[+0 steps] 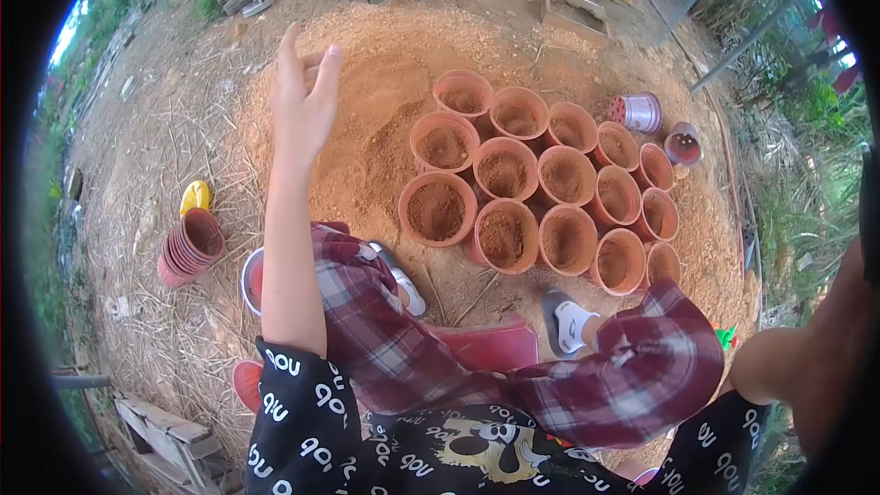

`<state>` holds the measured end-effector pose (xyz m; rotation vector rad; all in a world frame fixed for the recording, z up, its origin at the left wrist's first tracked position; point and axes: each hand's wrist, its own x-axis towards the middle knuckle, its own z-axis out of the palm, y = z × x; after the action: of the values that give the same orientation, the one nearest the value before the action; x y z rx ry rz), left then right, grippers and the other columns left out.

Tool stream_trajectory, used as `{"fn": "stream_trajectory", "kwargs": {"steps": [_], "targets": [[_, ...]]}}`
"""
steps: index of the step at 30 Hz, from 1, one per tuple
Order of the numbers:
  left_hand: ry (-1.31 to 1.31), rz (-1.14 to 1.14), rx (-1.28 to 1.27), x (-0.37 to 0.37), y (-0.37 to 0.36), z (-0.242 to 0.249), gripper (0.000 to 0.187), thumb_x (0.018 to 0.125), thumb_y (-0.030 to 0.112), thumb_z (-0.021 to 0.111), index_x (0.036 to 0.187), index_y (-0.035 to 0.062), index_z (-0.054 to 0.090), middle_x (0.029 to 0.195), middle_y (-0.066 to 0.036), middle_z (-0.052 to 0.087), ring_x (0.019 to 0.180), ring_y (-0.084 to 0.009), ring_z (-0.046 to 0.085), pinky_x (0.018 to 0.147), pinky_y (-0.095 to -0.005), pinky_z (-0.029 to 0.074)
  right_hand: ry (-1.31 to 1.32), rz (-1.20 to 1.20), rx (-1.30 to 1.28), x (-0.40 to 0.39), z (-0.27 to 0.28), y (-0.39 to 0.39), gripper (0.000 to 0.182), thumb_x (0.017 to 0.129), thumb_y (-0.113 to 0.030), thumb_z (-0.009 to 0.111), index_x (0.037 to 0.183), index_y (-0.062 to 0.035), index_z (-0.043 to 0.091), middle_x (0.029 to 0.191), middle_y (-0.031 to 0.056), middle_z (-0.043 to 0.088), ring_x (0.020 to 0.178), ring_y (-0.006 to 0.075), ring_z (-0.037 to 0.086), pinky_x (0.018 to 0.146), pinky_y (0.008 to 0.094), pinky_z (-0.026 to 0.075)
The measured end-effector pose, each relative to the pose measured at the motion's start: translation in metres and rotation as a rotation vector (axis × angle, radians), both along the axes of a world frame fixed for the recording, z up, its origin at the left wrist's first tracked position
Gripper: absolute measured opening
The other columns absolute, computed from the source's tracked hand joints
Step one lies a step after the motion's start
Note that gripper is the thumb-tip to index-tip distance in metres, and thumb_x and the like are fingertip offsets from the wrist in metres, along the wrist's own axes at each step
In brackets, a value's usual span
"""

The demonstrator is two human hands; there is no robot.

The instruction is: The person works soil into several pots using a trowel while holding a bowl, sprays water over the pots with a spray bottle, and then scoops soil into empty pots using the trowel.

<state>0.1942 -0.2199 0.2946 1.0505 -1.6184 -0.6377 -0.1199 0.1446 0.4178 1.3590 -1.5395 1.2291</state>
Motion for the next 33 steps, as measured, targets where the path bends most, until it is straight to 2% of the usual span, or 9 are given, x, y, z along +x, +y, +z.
{"fn": "stream_trajectory", "kwargs": {"steps": [5, 8, 11, 13, 17, 21, 23, 30, 33], "targets": [[-0.068, 0.025, -0.051, 0.008, 0.006, -0.001, 0.061, 0.087, 0.027, 0.055, 0.134, -0.0027, 0.027, 0.098, -0.018, 0.060, 0.088, -0.0245, 0.061, 0.073, -0.0312, 0.048, -0.044, -0.002, -0.100, -0.005, -0.012, -0.004, 0.032, 0.080, -0.028, 0.056, 0.102, -0.0038, 0.060, 0.089, 0.0069, 0.060, 0.081, 0.0134, 0.056, 0.073, 0.0315, 0.047], [0.013, 0.012, -0.010, 0.019, 0.009, 0.000, 0.063, 0.087, 0.027, 0.055, 0.134, -0.0021, 0.026, 0.098, -0.019, 0.060, 0.087, -0.0251, 0.061, 0.074, -0.0317, 0.048, -0.054, 0.010, -0.155, -0.007, -0.018, -0.007, 0.033, 0.080, -0.029, 0.056, 0.101, -0.0039, 0.060, 0.088, 0.0067, 0.059, 0.080, 0.0136, 0.056, 0.073, 0.0318, 0.047], [0.065, 0.054, 0.067, 0.038, 0.004, -0.010, 0.057, 0.090, 0.028, 0.051, 0.135, 0.0029, 0.029, 0.098, -0.015, 0.061, 0.091, -0.0193, 0.057, 0.082, -0.0312, 0.042, -0.060, 0.015, -0.192, -0.009, -0.020, -0.013, 0.033, 0.080, -0.030, 0.056, 0.100, -0.0040, 0.061, 0.088, 0.0066, 0.059, 0.079, 0.0138, 0.056, 0.072, 0.0321, 0.047], [0.028, 0.120, 0.038, 0.052, 0.003, -0.013, 0.063, 0.087, 0.028, 0.054, 0.135, -0.0008, 0.025, 0.098, -0.018, 0.061, 0.087, -0.0241, 0.061, 0.071, -0.0318, 0.049, -0.068, 0.029, -0.229, -0.008, -0.022, -0.018, 0.033, 0.080, -0.031, 0.056, 0.099, -0.0040, 0.061, 0.087, 0.0065, 0.059, 0.079, 0.0140, 0.056, 0.072, 0.0322, 0.047], [0.114, 0.155, 0.103, 0.075, -0.002, -0.022, 0.063, 0.087, 0.028, 0.053, 0.135, -0.0007, 0.026, 0.097, -0.018, 0.061, 0.088, -0.0227, 0.061, 0.071, -0.0307, 0.048, -0.084, 0.067, -0.316, -0.004, -0.018, -0.023, 0.034, 0.079, -0.032, 0.056, 0.098, -0.0041, 0.061, 0.086, 0.0064, 0.059, 0.078, 0.0143, 0.056, 0.071, 0.0326, 0.047], [0.144, 0.212, 0.153, 0.081, -0.002, -0.030, 0.061, 0.087, 0.028, 0.054, 0.134, -0.0003, 0.028, 0.092, -0.015, 0.062, 0.081, -0.0202, 0.061, 0.070, -0.0308, 0.047, -0.093, 0.236, -0.443, 0.003, -0.016, -0.044, 0.034, 0.079, -0.034, 0.056, 0.096, -0.0042, 0.061, 0.085, 0.0062, 0.059, 0.076, 0.0145, 0.055, 0.070, 0.0330, 0.046], [0.087, 0.256, 0.070, 0.085, -0.009, -0.044, 0.062, 0.086, 0.028, 0.054, 0.134, -0.0014, 0.028, 0.089, -0.015, 0.062, 0.080, -0.0203, 0.062, 0.069, -0.0308, 0.047, -0.100, 0.363, -0.524, 0.006, -0.015, -0.056, 0.035, 0.079, -0.035, 0.056, 0.095, -0.0043, 0.061, 0.085, 0.0061, 0.059, 0.076, 0.0147, 0.055, 0.070, 0.0331, 0.046], [-0.057, 0.330, 0.247, 0.082, 0.013, -0.021, 0.063, 0.086, 0.029, 0.054, 0.134, -0.0018, 0.027, 0.090, -0.018, 0.063, 0.081, -0.0244, 0.063, 0.072, -0.0336, 0.048, -0.131, 0.848, -0.837, 0.013, -0.014, -0.115, 0.036, 0.078, -0.037, 0.056, 0.093, -0.0044, 0.061, 0.083, 0.0059, 0.058, 0.074, 0.0152, 0.055, 0.068, 0.0338, 0.046], [-0.163, 0.228, 0.255, 0.072, 0.016, -0.010, 0.062, 0.086, 0.030, 0.054, 0.133, -0.0013, 0.030, 0.089, -0.018, 0.062, 0.080, -0.0260, 0.062, 0.072, -0.0341, 0.048, -0.117, 1.044, -1.014, 0.021, -0.015, -0.143, 0.037, 0.078, -0.039, 0.056, 0.091, -0.0045, 0.061, 0.082, 0.0057, 0.058, 0.073, 0.0154, 0.055, 0.067, 0.0340, 0.046]]}}
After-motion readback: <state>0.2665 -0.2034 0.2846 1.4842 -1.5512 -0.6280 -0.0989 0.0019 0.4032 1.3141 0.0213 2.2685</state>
